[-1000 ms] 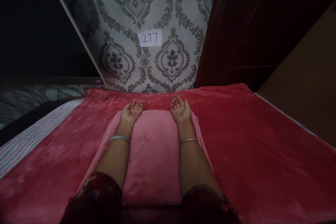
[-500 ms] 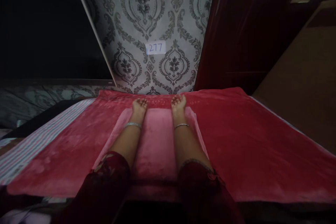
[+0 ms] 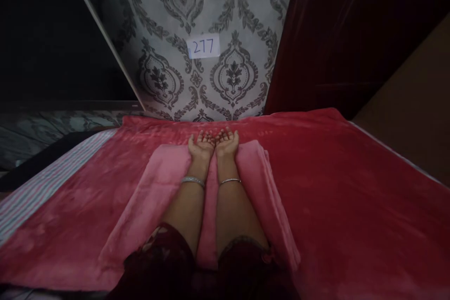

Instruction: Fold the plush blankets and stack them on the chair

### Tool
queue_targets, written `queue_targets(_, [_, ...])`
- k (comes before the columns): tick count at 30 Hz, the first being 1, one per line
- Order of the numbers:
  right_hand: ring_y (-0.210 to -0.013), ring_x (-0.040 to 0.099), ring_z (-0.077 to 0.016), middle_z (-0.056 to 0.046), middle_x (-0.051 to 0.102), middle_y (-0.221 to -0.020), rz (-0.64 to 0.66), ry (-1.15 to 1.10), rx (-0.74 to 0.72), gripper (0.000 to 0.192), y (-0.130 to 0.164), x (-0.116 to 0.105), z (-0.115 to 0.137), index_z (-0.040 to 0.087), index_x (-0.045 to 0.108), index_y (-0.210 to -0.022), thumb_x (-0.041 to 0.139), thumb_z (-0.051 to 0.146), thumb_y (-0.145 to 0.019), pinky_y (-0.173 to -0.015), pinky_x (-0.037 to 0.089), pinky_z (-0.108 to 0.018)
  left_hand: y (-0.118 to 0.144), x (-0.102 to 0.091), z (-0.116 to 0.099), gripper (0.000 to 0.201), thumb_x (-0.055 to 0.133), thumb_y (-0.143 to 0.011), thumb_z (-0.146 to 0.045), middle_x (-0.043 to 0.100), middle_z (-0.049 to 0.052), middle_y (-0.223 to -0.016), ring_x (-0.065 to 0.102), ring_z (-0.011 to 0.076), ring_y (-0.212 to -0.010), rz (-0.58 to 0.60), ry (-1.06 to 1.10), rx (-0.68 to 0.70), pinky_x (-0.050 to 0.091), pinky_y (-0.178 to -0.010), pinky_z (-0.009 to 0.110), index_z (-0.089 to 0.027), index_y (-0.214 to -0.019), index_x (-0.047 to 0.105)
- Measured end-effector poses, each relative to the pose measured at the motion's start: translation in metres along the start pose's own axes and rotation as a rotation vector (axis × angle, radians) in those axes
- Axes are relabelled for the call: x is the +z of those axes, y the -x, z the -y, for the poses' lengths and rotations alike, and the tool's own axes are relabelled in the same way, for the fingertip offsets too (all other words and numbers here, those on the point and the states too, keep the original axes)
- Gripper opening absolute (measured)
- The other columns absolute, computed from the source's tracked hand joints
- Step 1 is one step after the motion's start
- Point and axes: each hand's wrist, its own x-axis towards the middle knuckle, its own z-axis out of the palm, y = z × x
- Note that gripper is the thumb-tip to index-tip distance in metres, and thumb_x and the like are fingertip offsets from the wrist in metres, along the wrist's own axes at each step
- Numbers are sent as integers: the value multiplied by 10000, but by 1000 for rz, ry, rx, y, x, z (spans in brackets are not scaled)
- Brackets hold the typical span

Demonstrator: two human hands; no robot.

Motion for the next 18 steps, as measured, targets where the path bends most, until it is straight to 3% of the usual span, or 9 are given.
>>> queue_targets(7, [-599, 564, -113, 6, 606, -743, -41, 19, -6, 306, -2, 4, -2, 228, 589, -886, 404, 464, -948, -530, 505, -213, 1, 2, 2, 344, 380, -937, -436, 581, 76, -826, 561, 164, -686, 20, -24, -6, 475, -627, 274, -180, -847, 591])
queue_targets(14, [-614, 583, -124, 5, 602, -741, 43, 144, -46, 299, -7, -4, -6, 238, 572, -896, 408, 487, -924, -580, 545, -239, 1, 0, 0, 348, 373, -949, -434, 568, 82, -843, 542, 160, -682, 21, -42, -21, 478, -640, 271, -186, -843, 593])
queue_targets(18, [-572, 564, -117, 19, 572, -700, 75, 195, -30, 294, 3, 4, -2, 237, 541, -824, 443, 500, -912, -552, 536, -232, 9, 6, 0, 326, 382, -951, -414, 552, 80, -850, 550, 162, -698, 5, -45, -37, 485, -646, 270, -187, -833, 584])
